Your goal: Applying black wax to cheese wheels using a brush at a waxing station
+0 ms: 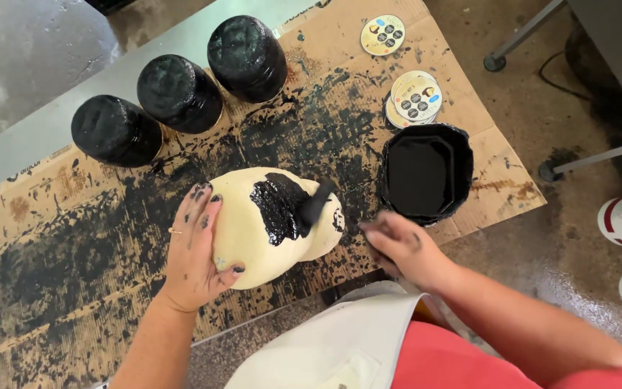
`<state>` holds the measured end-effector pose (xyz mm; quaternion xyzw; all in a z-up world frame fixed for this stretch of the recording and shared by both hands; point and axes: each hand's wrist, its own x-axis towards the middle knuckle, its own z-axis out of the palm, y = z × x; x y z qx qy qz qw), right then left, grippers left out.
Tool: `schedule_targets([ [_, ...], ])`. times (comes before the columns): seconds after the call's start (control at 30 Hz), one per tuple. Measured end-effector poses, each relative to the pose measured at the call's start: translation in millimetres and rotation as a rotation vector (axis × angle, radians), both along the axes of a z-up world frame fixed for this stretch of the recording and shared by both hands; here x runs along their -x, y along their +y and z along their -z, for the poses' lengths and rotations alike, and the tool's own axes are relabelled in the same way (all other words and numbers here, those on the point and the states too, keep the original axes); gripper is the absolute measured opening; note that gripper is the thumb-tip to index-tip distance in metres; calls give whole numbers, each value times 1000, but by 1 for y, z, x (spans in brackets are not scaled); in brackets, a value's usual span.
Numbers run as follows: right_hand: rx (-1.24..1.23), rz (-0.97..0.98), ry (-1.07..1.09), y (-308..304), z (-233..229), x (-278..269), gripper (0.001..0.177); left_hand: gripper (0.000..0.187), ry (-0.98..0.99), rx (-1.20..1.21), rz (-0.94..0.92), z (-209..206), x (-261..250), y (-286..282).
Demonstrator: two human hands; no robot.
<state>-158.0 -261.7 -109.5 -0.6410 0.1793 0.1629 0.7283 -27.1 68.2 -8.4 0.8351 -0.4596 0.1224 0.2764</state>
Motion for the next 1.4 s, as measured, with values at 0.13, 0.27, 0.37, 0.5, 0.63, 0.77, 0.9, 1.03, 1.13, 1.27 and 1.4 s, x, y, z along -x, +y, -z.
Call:
schedule_targets([
  [0.13, -274, 135, -110, 18, -15, -48, 14, 92, -12, -6, -14, 3, 2, 1],
  [0.27, -402, 187, 19, 13, -2, -31, 8, 92, -8, -3, -11, 2, 3, 2],
  [0.37, -352, 208, 98, 3, 26, 2, 9, 91, 0, 13, -10, 2, 2, 1],
  [0.5, -268, 184, 40, 6, -11, -30, 12, 91, -14, 14, -9, 2, 3, -1],
  [0.63, -452, 235, 24, 22, 36, -69, 9, 90, -22, 14, 3, 3, 5, -1],
  [0.77, -369, 193, 68, 10, 12, -27, 11, 91, -12, 17, -14, 5, 5, 2],
  [0.9, -343, 149, 158, 2, 48, 27, 9, 88, -3, 39, -11, 4, 4, 3],
  [1.03, -229, 187, 89, 4, 55, 13, 8, 90, -27, 44, -13, 2, 1, 0],
  [1.13, 146, 269, -208, -5, 27, 0, 14, 85, -52, 44, -1, -1, 0, -10],
  [1.27, 415, 232, -406, -28, 25, -5, 22, 83, -30, 0, -2, -10, -6, -23],
  [1.4, 606, 164, -654, -4, -1, -6, 11, 83, 16, -87, -51, -15, -12, -37],
])
